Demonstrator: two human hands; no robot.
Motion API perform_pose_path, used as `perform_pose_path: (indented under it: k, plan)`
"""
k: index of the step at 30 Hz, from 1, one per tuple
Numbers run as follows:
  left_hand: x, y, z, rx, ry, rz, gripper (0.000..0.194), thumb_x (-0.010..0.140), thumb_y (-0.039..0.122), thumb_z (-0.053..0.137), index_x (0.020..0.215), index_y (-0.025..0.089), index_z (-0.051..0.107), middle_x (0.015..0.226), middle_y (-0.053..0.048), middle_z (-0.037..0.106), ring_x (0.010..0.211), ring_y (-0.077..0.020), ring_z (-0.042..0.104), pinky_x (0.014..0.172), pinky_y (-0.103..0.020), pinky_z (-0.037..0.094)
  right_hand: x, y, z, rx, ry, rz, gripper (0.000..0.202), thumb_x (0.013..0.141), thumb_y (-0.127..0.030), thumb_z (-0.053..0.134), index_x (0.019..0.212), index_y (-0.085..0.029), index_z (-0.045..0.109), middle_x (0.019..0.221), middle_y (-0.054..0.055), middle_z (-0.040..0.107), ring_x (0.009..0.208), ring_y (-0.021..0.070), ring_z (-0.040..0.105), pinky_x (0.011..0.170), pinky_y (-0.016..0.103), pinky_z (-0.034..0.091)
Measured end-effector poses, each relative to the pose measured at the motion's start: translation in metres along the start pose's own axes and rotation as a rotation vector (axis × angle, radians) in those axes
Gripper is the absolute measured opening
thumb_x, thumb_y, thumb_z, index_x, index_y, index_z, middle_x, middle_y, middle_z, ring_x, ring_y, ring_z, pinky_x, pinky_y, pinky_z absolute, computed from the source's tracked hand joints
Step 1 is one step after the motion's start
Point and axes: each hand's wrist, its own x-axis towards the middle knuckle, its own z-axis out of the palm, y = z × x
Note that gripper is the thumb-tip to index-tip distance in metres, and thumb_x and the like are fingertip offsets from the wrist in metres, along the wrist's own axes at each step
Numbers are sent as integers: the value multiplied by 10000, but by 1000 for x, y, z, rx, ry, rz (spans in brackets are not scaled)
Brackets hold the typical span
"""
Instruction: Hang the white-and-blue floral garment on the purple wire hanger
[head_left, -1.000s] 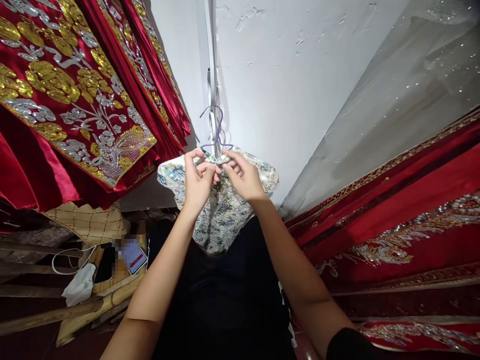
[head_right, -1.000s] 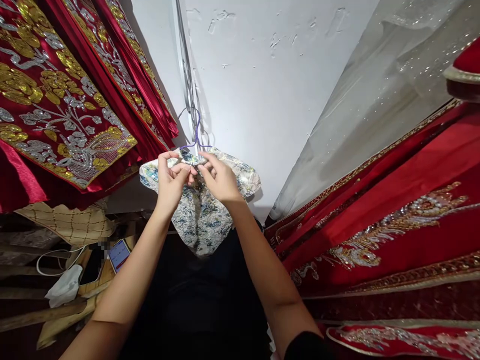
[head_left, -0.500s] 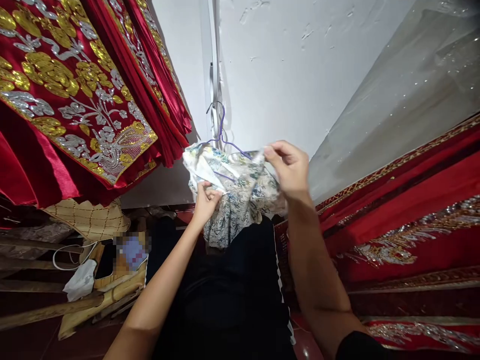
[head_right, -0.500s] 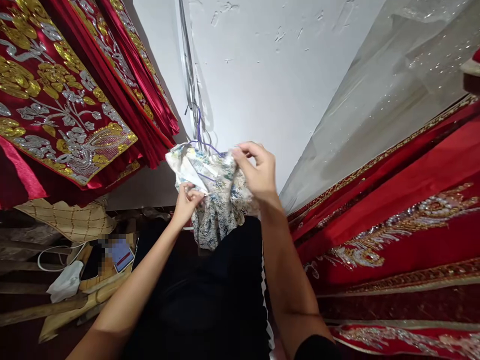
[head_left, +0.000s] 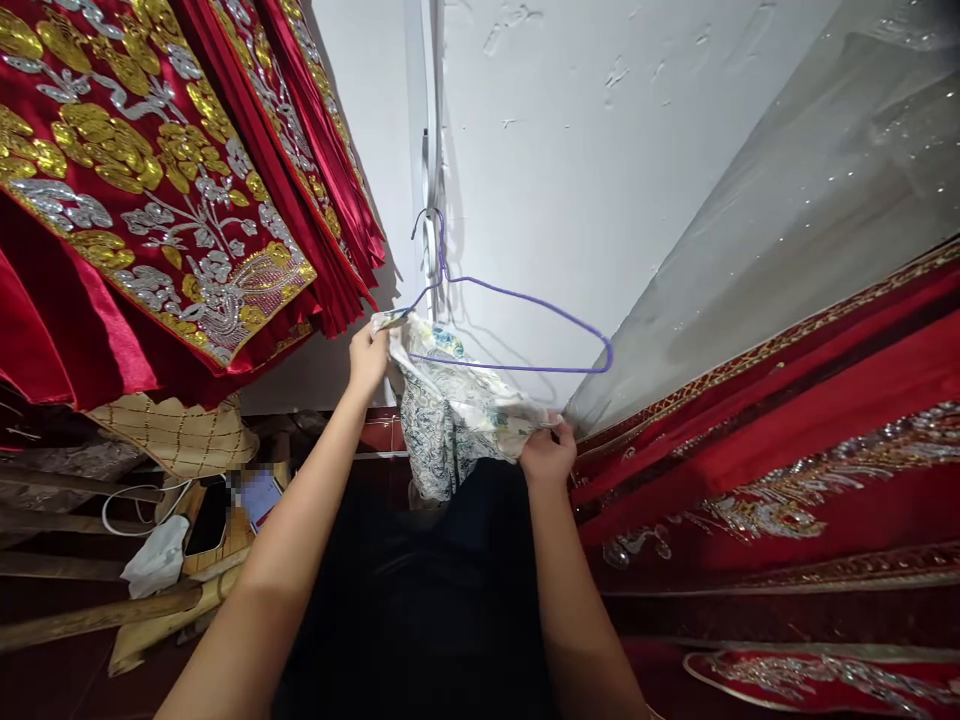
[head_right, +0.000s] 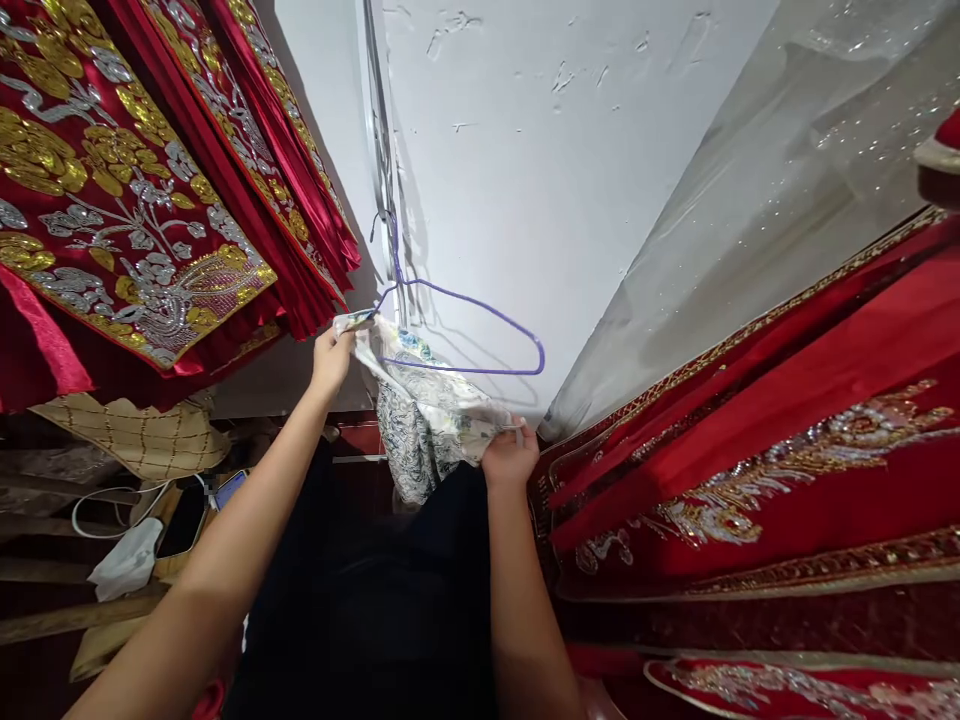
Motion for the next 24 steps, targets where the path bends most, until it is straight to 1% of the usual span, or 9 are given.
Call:
perform_pose_path:
  k: [3, 7, 9, 11, 13, 15, 19, 21, 24]
  plan:
    - [-24, -15, -18, -143, 37, -179, 178, 750, 325, 607, 722, 151, 633, 631, 2, 570, 605, -148, 533, 624, -270, 439, 0, 5, 10, -106, -39, 132, 276, 686, -499, 660, 776, -247, 590, 731, 19, 614, 726, 221, 600, 714, 386, 509]
    - [-74, -25, -36, -521, 126, -394, 254, 680, 313, 672, 867, 141, 678, 783, -30, 687, 695, -164, 635, 683, -274, 504, -13, 13, 34, -571, -82, 57, 446, 688, -409, 728, 1093, -232, 664, 824, 6, 627, 747, 183, 571, 695, 310, 467]
    - [-102, -26, -38, -639, 171, -488, 252, 684, 321, 663, 866, 148, 670, 817, -37, 697, 734, -175, 655, 712, -284, 521, -23, 21, 49, -657, -222, 56, 363, 772, -469, 666, 1025, -211, 706, 847, 27, 646, 791, 187, 580, 720, 306, 463]
    - [-128, -22, -35, -621, 174, -536, 230, 709, 348, 651, 832, 154, 652, 787, -32, 679, 704, -176, 641, 686, -287, 514, -35, 30, 67, -648, -436, 184, 431, 865, -582, 543, 893, -197, 736, 874, 62, 680, 834, 201, 605, 736, 314, 470]
    - [-152, -11, -29, -506, 95, -483, 206, 742, 355, 664, 818, 165, 643, 759, -17, 653, 666, -161, 607, 655, -274, 487, -46, 36, 84, -597, -625, 355, 557, 890, -681, 466, 801, -200, 731, 856, 80, 697, 834, 208, 626, 737, 318, 481]
    - [-171, 7, -25, -334, -108, -343, 178, 789, 357, 679, 824, 185, 649, 759, -7, 635, 669, -156, 580, 652, -268, 463, -53, 37, 99, -474, -723, 502, 582, 880, -724, 467, 734, -206, 688, 767, 70, 682, 772, 200, 630, 719, 316, 491]
    - [-186, 53, -31, 3, -585, -40, 156, 854, 370, 690, 911, 225, 697, 783, -12, 637, 715, -186, 575, 689, -295, 454, -46, 13, 119, -266, -667, 678, 496, 830, -665, 591, 648, -204, 570, 582, 28, 570, 545, 163, 532, 573, 308, 469]
    - [-179, 69, -39, 22, -521, 43, 172, 892, 382, 653, 961, 235, 706, 797, -19, 638, 721, -190, 583, 697, -298, 457, -36, -10, 126, -284, -703, 646, 404, 797, -574, 669, 691, -193, 589, 599, 23, 583, 542, 163, 532, 558, 309, 464]
    - [-156, 76, -43, -58, -169, 167, 223, 907, 391, 639, 1074, 247, 674, 953, -42, 653, 848, -194, 611, 796, -297, 472, -25, -49, 139, -444, -877, 550, 323, 753, -479, 749, 759, -177, 635, 677, 26, 634, 616, 171, 578, 584, 298, 466]
